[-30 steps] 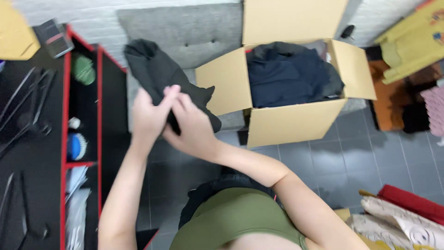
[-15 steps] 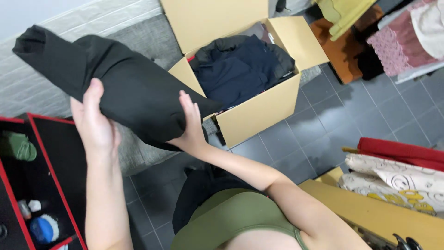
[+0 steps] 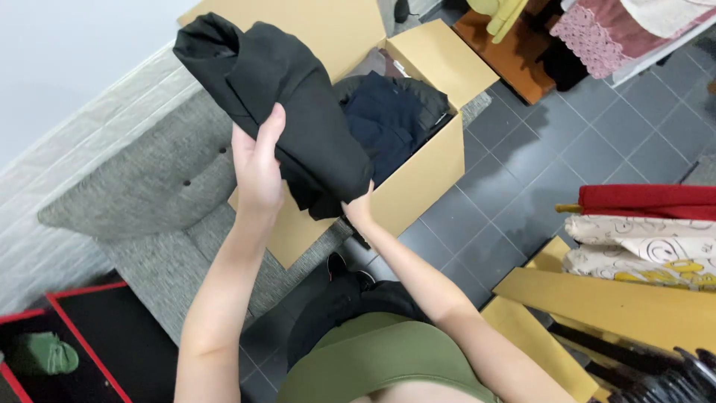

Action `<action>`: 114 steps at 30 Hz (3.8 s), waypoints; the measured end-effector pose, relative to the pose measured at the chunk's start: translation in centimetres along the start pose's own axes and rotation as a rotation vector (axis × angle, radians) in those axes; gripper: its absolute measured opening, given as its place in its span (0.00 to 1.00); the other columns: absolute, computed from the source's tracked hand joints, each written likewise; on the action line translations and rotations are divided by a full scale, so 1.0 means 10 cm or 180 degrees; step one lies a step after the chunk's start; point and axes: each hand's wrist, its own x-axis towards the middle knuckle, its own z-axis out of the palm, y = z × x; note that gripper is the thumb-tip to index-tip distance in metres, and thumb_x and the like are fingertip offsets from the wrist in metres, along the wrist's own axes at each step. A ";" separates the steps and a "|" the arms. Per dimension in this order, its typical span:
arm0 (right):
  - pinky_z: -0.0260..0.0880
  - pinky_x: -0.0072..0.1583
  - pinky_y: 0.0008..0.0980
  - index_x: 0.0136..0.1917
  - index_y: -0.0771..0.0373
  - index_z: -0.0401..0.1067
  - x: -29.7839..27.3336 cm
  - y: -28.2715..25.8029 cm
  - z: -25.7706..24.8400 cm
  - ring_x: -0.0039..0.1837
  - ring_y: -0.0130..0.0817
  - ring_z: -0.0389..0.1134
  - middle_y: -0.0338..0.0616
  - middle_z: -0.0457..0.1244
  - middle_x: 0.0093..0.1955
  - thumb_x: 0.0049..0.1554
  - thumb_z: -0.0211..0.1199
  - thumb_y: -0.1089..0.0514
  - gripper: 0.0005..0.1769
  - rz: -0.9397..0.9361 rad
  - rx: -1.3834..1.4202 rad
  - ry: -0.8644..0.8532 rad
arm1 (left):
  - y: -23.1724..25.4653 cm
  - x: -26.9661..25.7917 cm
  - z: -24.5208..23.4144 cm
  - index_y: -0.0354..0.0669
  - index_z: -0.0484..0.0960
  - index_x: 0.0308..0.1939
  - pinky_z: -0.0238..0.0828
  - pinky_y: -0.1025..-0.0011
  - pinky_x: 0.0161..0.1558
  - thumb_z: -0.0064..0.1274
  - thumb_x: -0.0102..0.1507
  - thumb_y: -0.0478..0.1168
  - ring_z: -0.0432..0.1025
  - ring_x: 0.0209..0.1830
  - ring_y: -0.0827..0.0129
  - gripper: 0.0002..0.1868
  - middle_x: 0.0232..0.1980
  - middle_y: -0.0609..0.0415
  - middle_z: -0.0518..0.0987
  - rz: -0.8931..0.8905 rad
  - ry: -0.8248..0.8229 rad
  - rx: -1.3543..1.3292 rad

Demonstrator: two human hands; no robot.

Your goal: Folding clothing items and packing them into a cardboard box, then closing the box and organizing hangers on a rack.

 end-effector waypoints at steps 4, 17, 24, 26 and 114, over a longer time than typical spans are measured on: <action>0.53 0.79 0.50 0.79 0.61 0.53 0.16 0.49 -0.01 0.79 0.47 0.56 0.56 0.54 0.78 0.29 0.92 0.54 0.72 0.0274 -0.0066 0.0251 | -0.06 0.35 0.01 0.45 0.63 0.78 0.78 0.51 0.69 0.56 0.77 0.38 0.72 0.71 0.58 0.27 0.74 0.43 0.73 -0.0072 -0.0030 -0.0257; 0.64 0.72 0.35 0.68 0.59 0.73 0.44 1.09 0.19 0.68 0.35 0.70 0.46 0.69 0.65 0.31 0.89 0.51 0.53 0.1091 -0.0397 0.1156 | -0.21 0.73 0.06 0.47 0.66 0.76 0.78 0.52 0.68 0.54 0.77 0.40 0.74 0.70 0.57 0.24 0.72 0.43 0.75 -0.0564 -0.0422 -0.0529; 0.66 0.70 0.31 0.67 0.59 0.73 0.74 1.28 0.07 0.66 0.33 0.70 0.46 0.69 0.65 0.39 0.82 0.55 0.43 0.0907 0.0050 0.1230 | -0.42 1.02 -0.15 0.49 0.66 0.76 0.78 0.51 0.69 0.54 0.77 0.39 0.74 0.68 0.58 0.24 0.70 0.44 0.76 -0.0220 -0.0441 -0.0424; 0.66 0.69 0.30 0.67 0.59 0.73 0.79 1.46 0.02 0.66 0.32 0.70 0.46 0.69 0.65 0.41 0.80 0.56 0.40 0.0885 0.0181 0.1206 | -0.31 1.06 -0.16 0.47 0.65 0.76 0.76 0.50 0.71 0.54 0.77 0.37 0.73 0.70 0.56 0.25 0.72 0.43 0.75 -0.0210 -0.0407 -0.0428; 0.18 0.75 0.81 0.85 0.33 0.49 3.07 6.62 -1.15 0.88 0.51 0.33 0.40 0.39 0.89 0.53 0.35 0.08 0.56 -0.0495 -0.3836 -0.2033 | -6.98 1.39 -1.61 0.61 0.44 0.85 0.27 0.19 0.69 0.55 0.50 0.80 0.27 0.84 0.33 0.67 0.88 0.44 0.36 -0.1697 -0.0818 0.5720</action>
